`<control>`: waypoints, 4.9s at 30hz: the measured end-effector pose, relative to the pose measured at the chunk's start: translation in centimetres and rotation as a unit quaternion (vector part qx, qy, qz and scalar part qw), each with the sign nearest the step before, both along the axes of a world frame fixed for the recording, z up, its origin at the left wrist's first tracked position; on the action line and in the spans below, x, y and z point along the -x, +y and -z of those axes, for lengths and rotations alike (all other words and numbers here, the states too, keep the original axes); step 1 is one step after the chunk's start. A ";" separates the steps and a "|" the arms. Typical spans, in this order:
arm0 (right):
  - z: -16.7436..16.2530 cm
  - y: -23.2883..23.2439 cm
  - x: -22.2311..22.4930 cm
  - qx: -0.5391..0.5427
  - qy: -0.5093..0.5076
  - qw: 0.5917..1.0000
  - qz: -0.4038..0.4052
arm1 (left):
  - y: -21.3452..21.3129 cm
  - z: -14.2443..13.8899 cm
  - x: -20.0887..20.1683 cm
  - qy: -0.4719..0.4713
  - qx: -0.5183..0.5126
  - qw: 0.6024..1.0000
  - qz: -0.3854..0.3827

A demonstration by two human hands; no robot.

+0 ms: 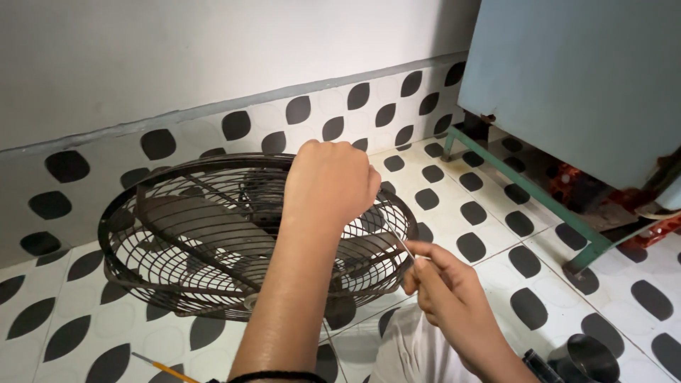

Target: The person sits on the floor with an electric table fan and uses a screwdriver to unscrew the fasteners holding the round front grill guard to the fan housing, working around the guard rim one screw at a time.

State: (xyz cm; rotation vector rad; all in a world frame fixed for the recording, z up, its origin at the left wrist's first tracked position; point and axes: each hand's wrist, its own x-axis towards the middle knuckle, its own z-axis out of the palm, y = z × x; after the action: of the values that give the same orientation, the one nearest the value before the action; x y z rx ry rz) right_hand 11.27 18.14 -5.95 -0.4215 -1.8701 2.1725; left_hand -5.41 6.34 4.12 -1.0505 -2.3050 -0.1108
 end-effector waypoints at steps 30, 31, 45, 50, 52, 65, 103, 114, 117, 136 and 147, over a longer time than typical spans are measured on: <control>7.0 2.1 -2.2 -0.177 -0.042 0.983 0.028 | -0.5 -1.2 -0.4 -0.003 -0.048 0.998 0.046; 6.5 1.9 -2.6 -0.178 -0.033 0.983 0.031 | -0.7 -1.5 -0.5 -0.026 -0.074 0.994 0.071; 21.8 -1.4 -0.6 -0.322 -0.104 0.892 -0.301 | -19.7 6.4 -9.0 0.109 -0.197 0.970 -0.091; 30.6 -9.1 3.4 -0.361 -0.117 0.840 -0.387 | -25.7 9.7 -11.8 0.106 -0.176 0.964 -0.170; 32.5 -12.8 4.4 -0.392 -0.147 0.804 -0.422 | -27.2 10.5 -12.8 0.092 -0.179 0.963 -0.180; 28.2 -32.2 8.7 -0.484 0.236 0.767 -0.350 | -32.8 15.3 -13.2 0.034 -0.212 0.947 -0.239; -3.8 3.2 -1.9 -0.225 0.408 0.866 0.183 | -3.7 0.7 -5.1 0.113 -0.188 0.974 0.054; -0.7 -0.4 -1.0 -0.193 0.360 0.893 0.187 | -3.3 1.4 -4.9 0.134 -0.180 0.974 0.019; 0.2 -0.6 -0.9 -0.158 0.318 0.916 0.186 | -3.2 1.5 -4.9 0.135 -0.190 0.972 0.024; 1.9 -1.0 -0.4 -0.120 0.079 0.987 0.075 | -3.0 1.6 -5.1 0.133 -0.203 0.970 0.024; 2.2 -0.6 -0.4 -0.108 0.102 0.988 0.052 | -2.8 1.7 -5.1 0.133 -0.200 0.971 0.021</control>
State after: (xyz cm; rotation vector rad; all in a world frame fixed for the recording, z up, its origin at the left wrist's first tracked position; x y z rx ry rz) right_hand 11.62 17.52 -8.20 -0.2384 -1.8964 1.8460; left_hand -0.31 3.52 2.43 -0.8476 -1.9139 -0.4075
